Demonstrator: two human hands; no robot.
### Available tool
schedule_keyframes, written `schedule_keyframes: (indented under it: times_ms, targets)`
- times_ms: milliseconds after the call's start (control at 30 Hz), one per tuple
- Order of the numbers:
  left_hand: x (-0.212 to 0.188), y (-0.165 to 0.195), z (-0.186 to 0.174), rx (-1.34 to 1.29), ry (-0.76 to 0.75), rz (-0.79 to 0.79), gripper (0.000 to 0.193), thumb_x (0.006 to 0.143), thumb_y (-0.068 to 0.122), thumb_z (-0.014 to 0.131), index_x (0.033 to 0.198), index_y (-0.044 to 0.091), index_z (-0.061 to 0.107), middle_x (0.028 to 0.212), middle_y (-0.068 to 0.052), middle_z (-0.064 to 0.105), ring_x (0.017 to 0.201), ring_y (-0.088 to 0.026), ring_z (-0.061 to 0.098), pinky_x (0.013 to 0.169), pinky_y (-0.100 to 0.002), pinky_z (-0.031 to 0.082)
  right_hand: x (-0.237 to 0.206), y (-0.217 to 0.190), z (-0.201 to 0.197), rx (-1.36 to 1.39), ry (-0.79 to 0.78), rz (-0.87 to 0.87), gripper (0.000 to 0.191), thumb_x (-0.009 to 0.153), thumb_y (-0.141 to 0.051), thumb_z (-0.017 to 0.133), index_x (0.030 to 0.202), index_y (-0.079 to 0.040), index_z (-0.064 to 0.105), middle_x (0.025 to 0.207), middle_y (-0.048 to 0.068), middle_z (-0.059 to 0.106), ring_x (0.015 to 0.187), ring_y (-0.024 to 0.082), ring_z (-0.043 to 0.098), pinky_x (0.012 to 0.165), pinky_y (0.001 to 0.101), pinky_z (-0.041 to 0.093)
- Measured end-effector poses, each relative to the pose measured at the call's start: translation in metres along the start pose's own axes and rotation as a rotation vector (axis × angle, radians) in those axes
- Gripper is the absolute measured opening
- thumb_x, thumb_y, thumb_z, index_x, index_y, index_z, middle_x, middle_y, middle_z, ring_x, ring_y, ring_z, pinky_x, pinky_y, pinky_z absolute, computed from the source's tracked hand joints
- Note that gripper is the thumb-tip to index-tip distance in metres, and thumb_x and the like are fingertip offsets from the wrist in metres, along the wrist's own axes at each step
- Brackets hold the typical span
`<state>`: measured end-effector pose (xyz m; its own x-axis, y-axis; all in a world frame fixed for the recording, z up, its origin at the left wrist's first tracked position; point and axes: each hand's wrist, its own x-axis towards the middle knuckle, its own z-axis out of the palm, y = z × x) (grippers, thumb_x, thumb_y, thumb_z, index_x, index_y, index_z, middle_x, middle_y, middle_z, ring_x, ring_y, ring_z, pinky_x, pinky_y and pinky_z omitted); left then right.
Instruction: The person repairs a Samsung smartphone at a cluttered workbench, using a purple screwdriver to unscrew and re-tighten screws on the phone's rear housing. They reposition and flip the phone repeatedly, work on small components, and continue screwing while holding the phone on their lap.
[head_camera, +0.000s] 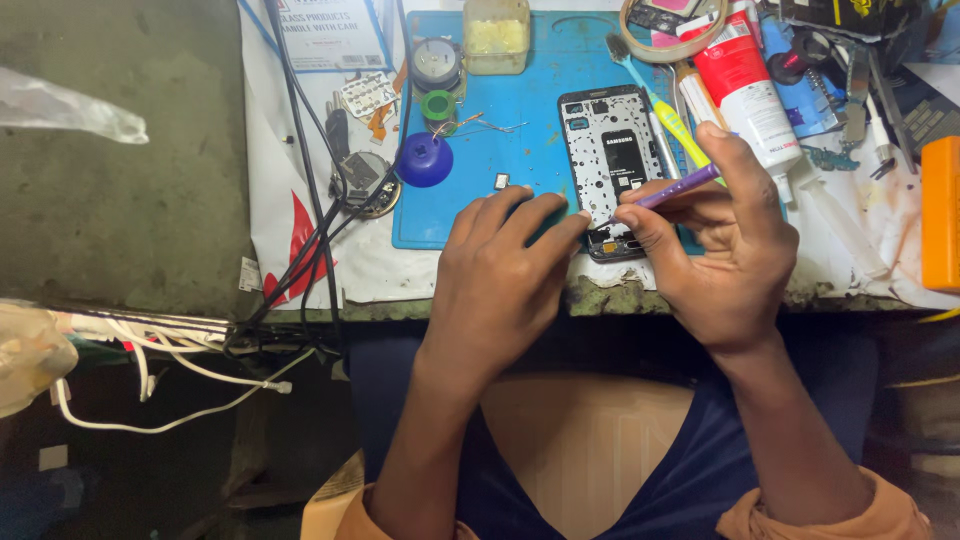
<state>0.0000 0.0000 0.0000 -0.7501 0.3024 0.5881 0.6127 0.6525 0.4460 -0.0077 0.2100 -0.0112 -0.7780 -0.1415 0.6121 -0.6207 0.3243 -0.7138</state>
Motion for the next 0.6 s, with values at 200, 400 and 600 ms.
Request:
schedule_keyframes:
  times_ms: [200, 400, 600]
  targets:
    - [0.017, 0.014, 0.027, 0.025, 0.004, -0.011, 0.033, 0.088, 0.011, 0.076, 0.121, 0.009, 0.071, 0.120, -0.009, 0.068, 0.120, -0.032, 0.061, 0.105, -0.049, 0.046, 0.004, 0.026, -0.027, 0.036, -0.008, -0.015, 0.066, 0.107, 0.015, 0.072, 0.157, -0.001, 0.032, 0.119, 0.023, 0.068, 0.110, 0.026, 0.074, 0.100, 0.0347, 0.064]
    - [0.030, 0.000, 0.029, 0.025, -0.006, 0.001, 0.034, 0.089, 0.011, 0.076, 0.123, 0.009, 0.070, 0.122, -0.009, 0.067, 0.120, -0.033, 0.060, 0.105, -0.050, 0.045, 0.016, 0.037, -0.020, 0.046, 0.009, -0.005, 0.066, 0.107, 0.015, 0.072, 0.157, -0.002, 0.031, 0.120, 0.023, 0.067, 0.109, 0.026, 0.074, 0.099, 0.0348, 0.065]
    - [0.034, -0.032, 0.010, 0.030, -0.030, 0.006, 0.036, 0.087, 0.011, 0.075, 0.122, 0.009, 0.070, 0.125, -0.009, 0.066, 0.122, -0.033, 0.059, 0.107, -0.050, 0.044, 0.033, 0.036, 0.012, 0.041, 0.007, -0.003, 0.066, 0.107, 0.015, 0.072, 0.157, -0.001, 0.032, 0.121, 0.024, 0.066, 0.110, 0.027, 0.074, 0.100, 0.0361, 0.065]
